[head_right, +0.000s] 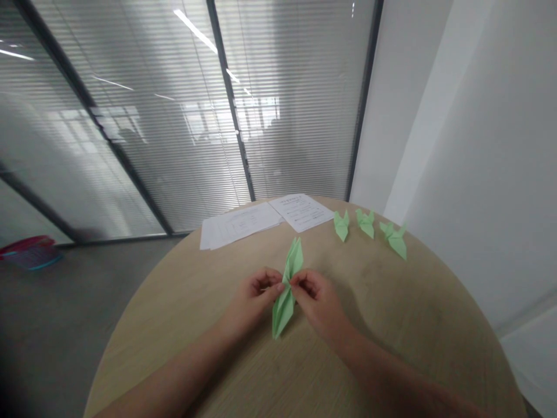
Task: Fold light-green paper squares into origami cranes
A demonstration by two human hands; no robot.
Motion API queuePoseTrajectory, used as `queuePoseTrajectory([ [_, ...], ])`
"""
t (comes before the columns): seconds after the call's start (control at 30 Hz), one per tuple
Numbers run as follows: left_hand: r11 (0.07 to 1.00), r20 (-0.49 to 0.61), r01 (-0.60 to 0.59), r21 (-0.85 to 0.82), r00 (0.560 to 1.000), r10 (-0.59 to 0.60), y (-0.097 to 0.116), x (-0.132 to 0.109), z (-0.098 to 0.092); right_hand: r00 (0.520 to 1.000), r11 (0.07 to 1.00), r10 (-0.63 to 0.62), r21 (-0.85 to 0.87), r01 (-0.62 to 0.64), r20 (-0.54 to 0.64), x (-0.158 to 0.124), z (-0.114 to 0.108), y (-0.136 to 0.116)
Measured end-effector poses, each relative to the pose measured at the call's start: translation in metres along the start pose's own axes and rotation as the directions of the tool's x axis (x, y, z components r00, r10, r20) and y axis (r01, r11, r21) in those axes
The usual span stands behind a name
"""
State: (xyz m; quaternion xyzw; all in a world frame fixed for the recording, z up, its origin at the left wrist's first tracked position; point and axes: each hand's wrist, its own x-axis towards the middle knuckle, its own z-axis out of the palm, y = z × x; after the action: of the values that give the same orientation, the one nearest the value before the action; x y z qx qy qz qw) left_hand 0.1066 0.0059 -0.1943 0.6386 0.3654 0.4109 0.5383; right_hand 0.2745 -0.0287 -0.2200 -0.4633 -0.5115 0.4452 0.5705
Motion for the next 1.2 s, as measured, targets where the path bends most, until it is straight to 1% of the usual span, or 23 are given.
queuePoseTrajectory([
  [0.13, 1.0, 0.003, -0.003, 0.0, 1.0, 0.003, -0.0025, 0.0005, -0.0011, 0.999, 0.999, 0.029, 0.03, -0.03, 0.02, 0.0015, -0.0004, 0.0004],
  [0.23, 1.0, 0.009, 0.004, -0.014, 1.0, -0.004, -0.0047, 0.0012, -0.0012, 1.0, 0.999, 0.026, 0.037, -0.026, 0.016, 0.0012, -0.0007, 0.0005],
  [0.47, 1.0, 0.005, 0.008, -0.026, 1.0, -0.008, -0.0029, 0.0011, -0.001, 1.0, 0.999, -0.015, -0.039, 0.015, 0.011, -0.0003, 0.0003, 0.0036],
  [0.6, 1.0, -0.006, -0.014, 0.016, 1.0, 0.014, -0.0048, 0.0016, -0.0026, 1.0, 0.997, -0.011, -0.078, 0.009, -0.019, 0.0016, 0.0012, 0.006],
  [0.7, 0.998, 0.014, -0.032, 0.049, 0.999, 0.031, -0.0068, 0.002, -0.0034, 1.0, 0.997, -0.022, -0.077, 0.02, -0.017, 0.0032, 0.0002, 0.0063],
  [0.87, 0.998, 0.055, -0.004, 0.065, 0.998, 0.0, -0.0056, 0.0011, -0.0034, 1.0, 0.999, 0.001, -0.034, -0.001, -0.006, 0.0037, -0.0009, 0.007],
  [0.97, 0.998, 0.056, -0.001, 0.06, 0.998, -0.002, -0.0042, 0.0002, -0.0032, 1.0, 0.999, -0.016, -0.041, 0.016, 0.001, 0.0018, -0.0009, 0.0047],
  [1.07, 0.995, 0.04, -0.017, 0.103, 0.999, 0.013, -0.003, -0.0005, -0.0028, 0.999, 0.995, -0.041, -0.088, 0.043, 0.02, -0.0004, -0.0016, 0.002],
  [1.2, 0.972, 0.058, -0.069, 0.224, 0.997, 0.057, -0.0001, -0.002, -0.0029, 0.999, 0.994, -0.036, -0.1, 0.037, 0.012, -0.0009, -0.0027, 0.0044],
])
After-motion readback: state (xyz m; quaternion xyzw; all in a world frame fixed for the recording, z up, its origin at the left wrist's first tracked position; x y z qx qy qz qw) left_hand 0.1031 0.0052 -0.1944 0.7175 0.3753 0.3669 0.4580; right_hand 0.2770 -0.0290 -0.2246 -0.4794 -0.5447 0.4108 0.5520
